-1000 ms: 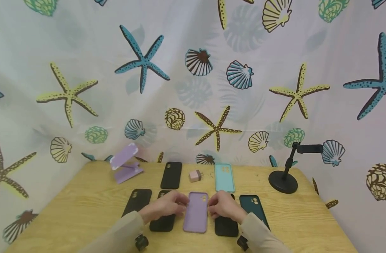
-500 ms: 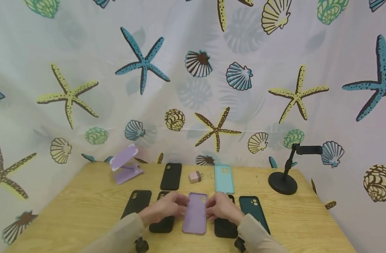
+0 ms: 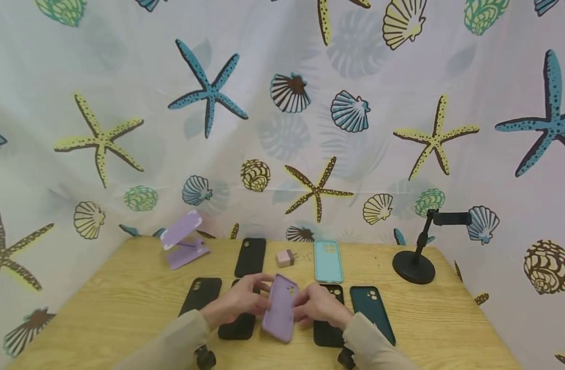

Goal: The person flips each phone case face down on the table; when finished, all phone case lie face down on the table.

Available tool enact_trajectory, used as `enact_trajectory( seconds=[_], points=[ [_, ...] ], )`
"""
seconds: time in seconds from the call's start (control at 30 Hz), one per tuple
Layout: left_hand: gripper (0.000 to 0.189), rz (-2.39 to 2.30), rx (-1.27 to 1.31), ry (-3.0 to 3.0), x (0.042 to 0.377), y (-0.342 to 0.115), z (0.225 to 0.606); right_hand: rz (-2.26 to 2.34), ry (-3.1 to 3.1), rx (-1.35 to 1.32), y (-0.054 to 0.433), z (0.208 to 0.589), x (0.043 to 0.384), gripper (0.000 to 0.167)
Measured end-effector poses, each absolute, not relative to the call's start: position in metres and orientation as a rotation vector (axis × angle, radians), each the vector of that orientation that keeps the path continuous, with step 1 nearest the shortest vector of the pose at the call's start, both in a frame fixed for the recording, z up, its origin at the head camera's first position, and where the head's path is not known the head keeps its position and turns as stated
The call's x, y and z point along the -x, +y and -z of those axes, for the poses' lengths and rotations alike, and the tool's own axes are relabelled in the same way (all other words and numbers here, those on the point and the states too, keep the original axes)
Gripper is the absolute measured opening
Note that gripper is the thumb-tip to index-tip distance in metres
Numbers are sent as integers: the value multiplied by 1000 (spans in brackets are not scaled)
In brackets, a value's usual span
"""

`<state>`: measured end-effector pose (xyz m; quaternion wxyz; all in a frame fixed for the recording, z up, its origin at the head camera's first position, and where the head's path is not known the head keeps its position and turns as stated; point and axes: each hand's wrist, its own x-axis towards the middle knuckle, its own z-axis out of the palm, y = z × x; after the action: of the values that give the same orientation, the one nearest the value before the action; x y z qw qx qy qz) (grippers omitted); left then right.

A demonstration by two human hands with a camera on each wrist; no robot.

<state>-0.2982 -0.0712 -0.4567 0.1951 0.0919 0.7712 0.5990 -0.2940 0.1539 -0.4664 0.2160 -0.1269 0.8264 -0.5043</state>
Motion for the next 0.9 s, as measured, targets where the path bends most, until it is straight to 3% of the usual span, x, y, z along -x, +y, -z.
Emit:
enact_trajectory(
  seconds=[0.2, 0.53, 0.9],
  points=[
    [77, -1741, -240, 2054, 301, -73, 457, 1456, 2181, 323, 155, 470, 298, 26],
    [80, -1807, -307, 1891, 298, -72, 457, 1475, 2131, 278, 148, 469, 301, 65],
    [79, -1844, -348, 1813, 297, -67, 461, 1505, 2102, 296, 142, 465, 298, 65]
  ],
)
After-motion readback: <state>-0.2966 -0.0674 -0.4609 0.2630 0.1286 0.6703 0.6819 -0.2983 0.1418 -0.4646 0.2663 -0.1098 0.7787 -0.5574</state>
